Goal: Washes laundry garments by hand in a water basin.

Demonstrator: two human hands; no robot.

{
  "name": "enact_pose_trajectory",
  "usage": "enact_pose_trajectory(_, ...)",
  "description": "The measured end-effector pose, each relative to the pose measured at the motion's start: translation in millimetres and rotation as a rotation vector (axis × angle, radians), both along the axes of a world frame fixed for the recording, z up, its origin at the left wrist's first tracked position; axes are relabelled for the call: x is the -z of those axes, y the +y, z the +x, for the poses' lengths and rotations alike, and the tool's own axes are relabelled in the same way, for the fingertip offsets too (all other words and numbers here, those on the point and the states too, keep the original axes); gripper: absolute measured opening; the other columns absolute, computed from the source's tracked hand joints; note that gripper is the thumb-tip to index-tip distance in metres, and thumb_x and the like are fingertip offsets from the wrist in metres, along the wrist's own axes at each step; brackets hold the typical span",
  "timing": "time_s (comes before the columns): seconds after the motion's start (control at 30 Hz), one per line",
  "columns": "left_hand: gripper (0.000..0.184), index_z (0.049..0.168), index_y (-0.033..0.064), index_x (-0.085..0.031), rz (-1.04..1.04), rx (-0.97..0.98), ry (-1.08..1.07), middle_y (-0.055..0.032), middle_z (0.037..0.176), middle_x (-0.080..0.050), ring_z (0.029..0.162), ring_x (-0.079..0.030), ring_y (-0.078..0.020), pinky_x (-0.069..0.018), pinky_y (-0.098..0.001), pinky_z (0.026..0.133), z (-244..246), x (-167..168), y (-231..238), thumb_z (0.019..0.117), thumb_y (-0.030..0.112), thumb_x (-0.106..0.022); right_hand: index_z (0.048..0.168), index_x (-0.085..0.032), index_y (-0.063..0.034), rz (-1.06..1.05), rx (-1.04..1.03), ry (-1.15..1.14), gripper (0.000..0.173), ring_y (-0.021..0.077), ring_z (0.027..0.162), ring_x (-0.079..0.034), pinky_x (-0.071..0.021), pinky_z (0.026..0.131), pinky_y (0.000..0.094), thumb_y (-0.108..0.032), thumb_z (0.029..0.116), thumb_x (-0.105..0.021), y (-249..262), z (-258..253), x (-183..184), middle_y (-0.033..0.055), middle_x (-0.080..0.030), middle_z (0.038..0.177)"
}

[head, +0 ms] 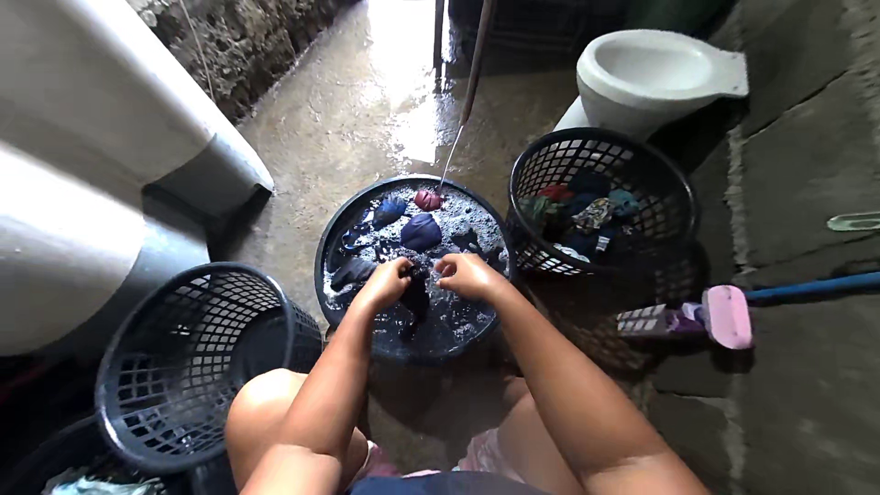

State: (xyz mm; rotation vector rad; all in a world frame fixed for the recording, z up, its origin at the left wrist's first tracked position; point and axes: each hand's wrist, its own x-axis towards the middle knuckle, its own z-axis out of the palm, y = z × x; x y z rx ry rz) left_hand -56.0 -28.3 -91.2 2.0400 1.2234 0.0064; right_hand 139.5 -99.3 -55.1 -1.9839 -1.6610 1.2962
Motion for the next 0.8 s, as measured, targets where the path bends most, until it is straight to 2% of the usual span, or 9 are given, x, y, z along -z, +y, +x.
enact_pose_trajectory(0.2, 0.076, 0.156, 0.0067, -0.036, -0.306, -0.230, 0.290, -0.0297, 0.141, -0.056, 0.132, -0.056, -0.0448, -0.0439, -0.0619, 0.109, -21.7, 128.4, -35.0, 0.0923, 0.023, -0.075, 0.134, -0.064, -0.0057, -0.004, 0.015, -0.056, 0.040, 0.0340, 0.112, -0.067, -0.0509, 0.100, 0.0567, -0.021, 0.0975, -0.071, 1.8, 1.7, -1.9, 0.0179, -0.071, 0.120)
enact_pose_trajectory(0.27, 0.068, 0.148, -0.0011, -0.044, -0.311, -0.245, 0.301, -0.0303, 0.139, -0.056, 0.132, -0.055, -0.0434, -0.0432, -0.0606, 0.110, -25.5, 131.5, -40.3, 0.0926, 0.025, -0.074, 0.133, -0.065, -0.0043, -0.037, -0.025, -0.088, 0.041, 0.0349, 0.116, -0.066, -0.0492, 0.103, 0.0578, -0.022, 0.0965, -0.072, 4.1, -3.7, 3.7, 0.0186, -0.070, 0.123)
enact_pose_trajectory(0.37, 0.043, 0.129, -0.0053, -0.060, -0.275, -0.285, 0.079, -0.0284, 0.129, -0.061, 0.122, -0.060, -0.0394, -0.0465, -0.0572, 0.106, -12.0, 82.9, -25.6, 0.0962, 0.021, -0.069, 0.138, -0.062, -0.0031, -0.102, -0.114, -0.139, 0.049, 0.0370, 0.126, -0.060, -0.0454, 0.107, 0.0589, -0.023, 0.0943, -0.074, 10.1, -14.1, 15.8, 0.0205, -0.065, 0.132)
enact_pose_trajectory(0.47, 0.034, 0.122, -0.0033, -0.062, -0.150, -0.240, -0.238, -0.0235, 0.112, -0.067, 0.104, -0.067, -0.0334, -0.0533, -0.0543, 0.095, -0.3, -9.3, -13.5, 0.0961, 0.017, -0.071, 0.150, -0.052, -0.0079, -0.135, -0.149, -0.113, 0.072, 0.0400, 0.133, -0.053, -0.0424, 0.111, 0.0599, -0.024, 0.0869, -0.082, 16.6, -26.5, 29.6, 0.0245, -0.056, 0.143)
enact_pose_trajectory(0.53, 0.037, 0.126, -0.0007, -0.058, -0.003, -0.189, -0.461, -0.0186, 0.106, -0.070, 0.096, -0.069, -0.0274, -0.0568, -0.0512, 0.089, -1.7, -65.6, -10.3, 0.0931, 0.011, -0.070, 0.153, -0.049, -0.0136, -0.152, -0.164, -0.051, 0.077, 0.0394, 0.126, -0.058, -0.0472, 0.104, 0.0583, -0.030, 0.0865, -0.084, 20.8, -32.5, 40.0, 0.0245, -0.056, 0.141)
enact_pose_trajectory(0.6, 0.047, 0.137, 0.0059, -0.049, 0.104, -0.173, -0.562, -0.0134, 0.104, -0.072, 0.091, -0.072, -0.0207, -0.0597, -0.0453, 0.084, -7.6, -111.9, -8.5, 0.0927, 0.008, -0.066, 0.141, -0.060, -0.0122, -0.163, -0.162, 0.025, 0.054, 0.0330, 0.106, -0.067, -0.0538, 0.093, 0.0522, -0.033, 0.0944, -0.076, 24.9, -38.0, 42.0, 0.0209, -0.065, 0.128)
enact_pose_trajectory(0.7, 0.056, 0.144, 0.0122, -0.047, 0.214, -0.105, -0.325, -0.0133, 0.115, -0.071, 0.099, -0.072, -0.0244, -0.0582, -0.0501, 0.086, -27.1, -139.7, 0.1, 0.0907, 0.007, -0.064, 0.128, -0.067, -0.0040, -0.097, -0.078, 0.183, 0.030, 0.0284, 0.100, -0.070, -0.0560, 0.093, 0.0481, -0.015, 0.1001, -0.065, 31.7, -44.3, 12.9, 0.0196, -0.069, 0.118)
enact_pose_trajectory(0.77, 0.059, 0.144, 0.0084, -0.053, 0.154, 0.060, -0.097, -0.0216, 0.132, -0.059, 0.120, -0.061, -0.0367, -0.0490, -0.0609, 0.100, -41.2, -126.3, 8.7, 0.0897, 0.015, -0.075, 0.121, -0.068, 0.0005, 0.060, -0.006, 0.332, 0.026, 0.0294, 0.095, -0.072, -0.0587, 0.090, 0.0496, -0.006, 0.0961, -0.065, 29.1, -40.8, -15.8, 0.0210, -0.071, 0.112)
enact_pose_trajectory(0.8, 0.062, 0.141, 0.0082, -0.057, 0.114, 0.130, -0.034, -0.0223, 0.131, -0.058, 0.119, -0.060, -0.0379, -0.0492, -0.0617, 0.099, -45.0, -110.6, 11.4, 0.0859, 0.021, -0.083, 0.116, -0.068, 0.0021, 0.159, 0.022, 0.449, 0.022, 0.0282, 0.090, -0.072, -0.0604, 0.086, 0.0487, -0.005, 0.0949, -0.066, 24.8, -38.1, -29.7, 0.0203, -0.071, 0.107)
